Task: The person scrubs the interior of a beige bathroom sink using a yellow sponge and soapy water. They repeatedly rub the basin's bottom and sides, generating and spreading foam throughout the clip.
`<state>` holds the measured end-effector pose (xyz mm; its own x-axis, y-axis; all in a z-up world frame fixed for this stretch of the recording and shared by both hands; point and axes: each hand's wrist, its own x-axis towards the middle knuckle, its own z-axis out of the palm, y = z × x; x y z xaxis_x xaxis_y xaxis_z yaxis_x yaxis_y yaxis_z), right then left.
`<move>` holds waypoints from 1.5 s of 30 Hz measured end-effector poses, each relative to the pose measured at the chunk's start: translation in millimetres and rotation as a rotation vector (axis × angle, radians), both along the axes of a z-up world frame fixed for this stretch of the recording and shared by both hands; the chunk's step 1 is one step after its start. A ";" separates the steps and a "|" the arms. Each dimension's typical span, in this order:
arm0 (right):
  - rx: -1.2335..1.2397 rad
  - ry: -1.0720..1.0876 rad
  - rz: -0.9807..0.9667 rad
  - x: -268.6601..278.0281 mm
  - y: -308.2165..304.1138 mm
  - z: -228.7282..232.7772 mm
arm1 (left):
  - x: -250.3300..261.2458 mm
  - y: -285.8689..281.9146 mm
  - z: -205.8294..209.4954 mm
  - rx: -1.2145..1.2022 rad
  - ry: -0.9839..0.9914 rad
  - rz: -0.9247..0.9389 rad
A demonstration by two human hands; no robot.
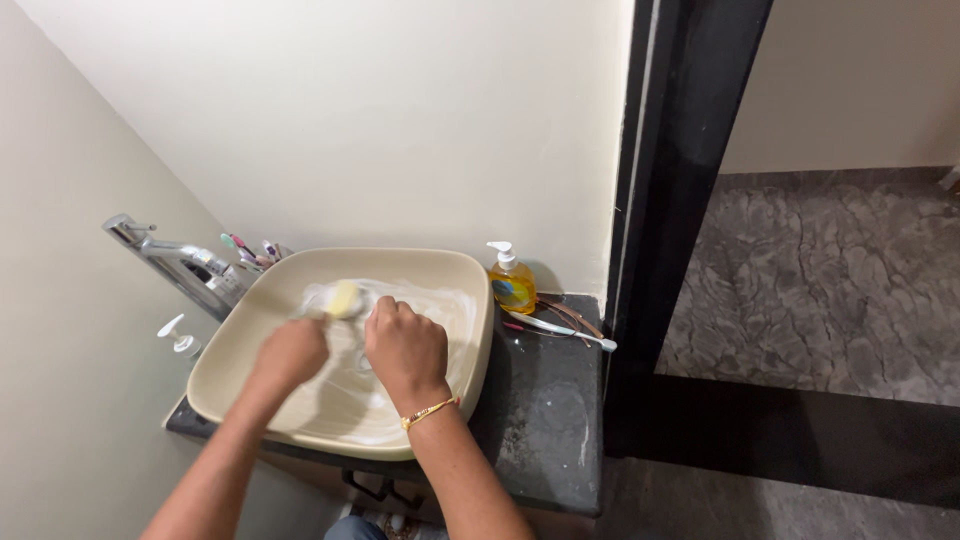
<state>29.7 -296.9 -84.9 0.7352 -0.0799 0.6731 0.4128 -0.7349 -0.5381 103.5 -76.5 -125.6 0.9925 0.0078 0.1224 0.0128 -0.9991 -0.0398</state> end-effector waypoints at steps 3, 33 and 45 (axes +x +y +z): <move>-0.001 0.019 -0.001 -0.8 -1.8 -3.5 | -7.7 -29.6 -16.6 -0.032 0.088 -0.183; 0.563 0.886 0.610 21.8 7.0 -5.0 | -30.0 -39.7 37.8 -1.138 0.587 -0.148; -0.277 0.512 0.032 46.9 16.0 -36.7 | -46.4 -37.3 40.6 -0.367 -0.155 0.122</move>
<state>76.6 -280.9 -121.5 0.9716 0.0763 0.2239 0.1752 -0.8680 -0.4646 57.0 -113.9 -85.1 0.9516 0.1947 0.2379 0.1094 -0.9376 0.3300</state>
